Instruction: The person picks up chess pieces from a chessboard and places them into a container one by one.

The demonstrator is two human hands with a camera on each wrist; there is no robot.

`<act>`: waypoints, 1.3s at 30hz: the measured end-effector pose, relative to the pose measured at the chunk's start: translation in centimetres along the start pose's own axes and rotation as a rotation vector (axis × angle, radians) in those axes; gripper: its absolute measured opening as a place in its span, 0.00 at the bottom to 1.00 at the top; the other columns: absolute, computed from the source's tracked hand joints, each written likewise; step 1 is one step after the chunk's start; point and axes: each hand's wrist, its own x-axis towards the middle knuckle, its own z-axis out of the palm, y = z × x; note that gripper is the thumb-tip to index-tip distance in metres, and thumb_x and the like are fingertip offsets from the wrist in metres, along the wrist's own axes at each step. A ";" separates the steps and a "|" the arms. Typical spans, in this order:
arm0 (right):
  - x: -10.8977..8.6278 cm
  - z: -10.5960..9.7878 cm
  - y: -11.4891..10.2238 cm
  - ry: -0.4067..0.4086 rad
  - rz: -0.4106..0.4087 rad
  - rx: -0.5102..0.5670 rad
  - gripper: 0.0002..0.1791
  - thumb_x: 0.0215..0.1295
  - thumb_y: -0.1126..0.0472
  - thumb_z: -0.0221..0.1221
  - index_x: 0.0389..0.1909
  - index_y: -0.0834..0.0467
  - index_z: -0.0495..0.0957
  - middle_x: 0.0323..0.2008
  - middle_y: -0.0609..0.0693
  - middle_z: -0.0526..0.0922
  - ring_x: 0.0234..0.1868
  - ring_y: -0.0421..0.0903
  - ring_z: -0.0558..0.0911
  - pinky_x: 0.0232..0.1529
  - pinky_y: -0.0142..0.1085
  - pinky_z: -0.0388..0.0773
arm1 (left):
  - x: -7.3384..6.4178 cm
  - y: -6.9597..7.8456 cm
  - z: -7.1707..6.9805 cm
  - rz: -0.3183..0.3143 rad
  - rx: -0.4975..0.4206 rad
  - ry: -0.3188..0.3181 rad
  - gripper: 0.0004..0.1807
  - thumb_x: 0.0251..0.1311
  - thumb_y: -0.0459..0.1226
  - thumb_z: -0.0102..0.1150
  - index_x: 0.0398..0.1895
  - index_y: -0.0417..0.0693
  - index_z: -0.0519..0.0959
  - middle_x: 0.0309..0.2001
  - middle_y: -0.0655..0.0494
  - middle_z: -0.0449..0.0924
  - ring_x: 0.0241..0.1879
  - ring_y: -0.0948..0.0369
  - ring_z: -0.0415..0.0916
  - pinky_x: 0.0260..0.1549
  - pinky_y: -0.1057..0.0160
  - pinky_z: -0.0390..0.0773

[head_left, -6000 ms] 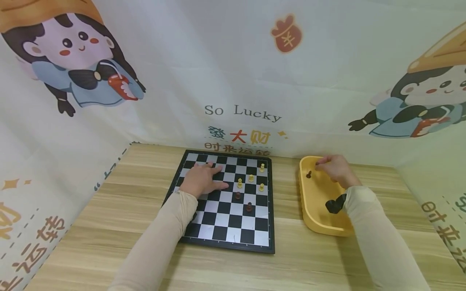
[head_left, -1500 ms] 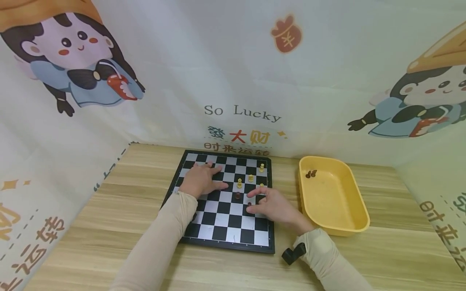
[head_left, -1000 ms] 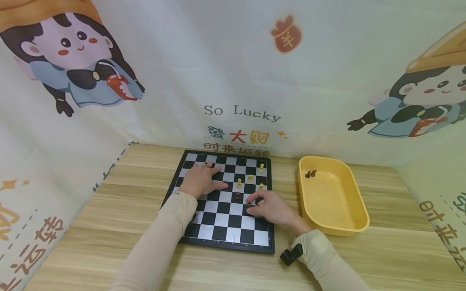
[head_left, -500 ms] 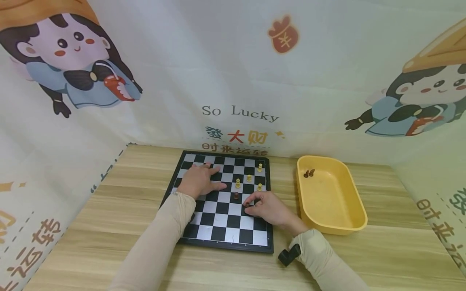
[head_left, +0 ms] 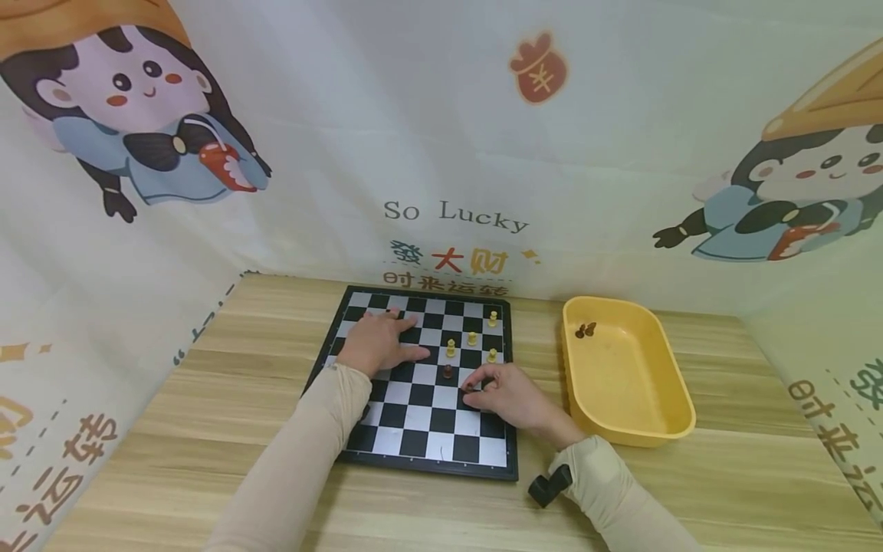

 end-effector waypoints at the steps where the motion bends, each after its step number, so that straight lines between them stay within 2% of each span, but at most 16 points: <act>1: -0.1 0.0 0.0 0.000 -0.004 0.000 0.11 0.64 0.61 0.68 0.44 0.60 0.84 0.13 0.43 0.71 0.16 0.37 0.68 0.17 0.27 0.61 | 0.0 0.0 0.0 0.000 0.000 0.000 0.44 0.62 0.68 0.55 0.78 0.61 0.65 0.78 0.42 0.60 0.75 0.32 0.59 0.75 0.39 0.65; 10: -0.6 -1.0 -1.0 0.003 0.013 -0.013 0.12 0.65 0.60 0.67 0.46 0.61 0.84 0.14 0.41 0.69 0.17 0.37 0.66 0.18 0.27 0.60 | 0.1 0.2 0.0 0.001 -0.003 0.003 0.44 0.62 0.68 0.57 0.78 0.60 0.65 0.78 0.41 0.60 0.76 0.37 0.60 0.77 0.40 0.62; 17: -1.1 -2.4 -1.7 0.031 0.019 -0.071 0.13 0.66 0.59 0.66 0.48 0.60 0.83 0.14 0.41 0.65 0.15 0.38 0.62 0.16 0.27 0.56 | 0.0 0.1 -0.1 0.004 -0.007 0.001 0.44 0.62 0.66 0.58 0.77 0.57 0.65 0.78 0.41 0.60 0.78 0.43 0.60 0.80 0.43 0.56; 22: -1.5 -3.5 -2.3 0.085 0.059 -0.105 0.12 0.66 0.58 0.66 0.48 0.57 0.83 0.15 0.42 0.65 0.16 0.40 0.62 0.17 0.29 0.56 | 0.0 0.0 0.0 0.004 -0.017 -0.001 0.44 0.62 0.66 0.59 0.77 0.57 0.65 0.78 0.40 0.60 0.78 0.44 0.59 0.81 0.43 0.55; 26: -1.6 -4.5 -2.6 0.108 0.072 -0.099 0.14 0.66 0.58 0.66 0.49 0.58 0.83 0.14 0.42 0.63 0.17 0.40 0.61 0.18 0.29 0.55 | 0.1 0.0 0.0 0.003 -0.011 0.001 0.44 0.62 0.66 0.58 0.77 0.57 0.65 0.78 0.40 0.60 0.78 0.44 0.59 0.80 0.43 0.55; 39: -2.3 -8.0 -3.3 0.147 0.037 -0.164 0.16 0.67 0.56 0.66 0.51 0.59 0.83 0.14 0.41 0.63 0.16 0.39 0.59 0.16 0.27 0.54 | 0.1 0.1 0.1 -0.005 -0.007 0.003 0.44 0.62 0.67 0.58 0.77 0.59 0.65 0.78 0.41 0.60 0.78 0.44 0.60 0.80 0.42 0.56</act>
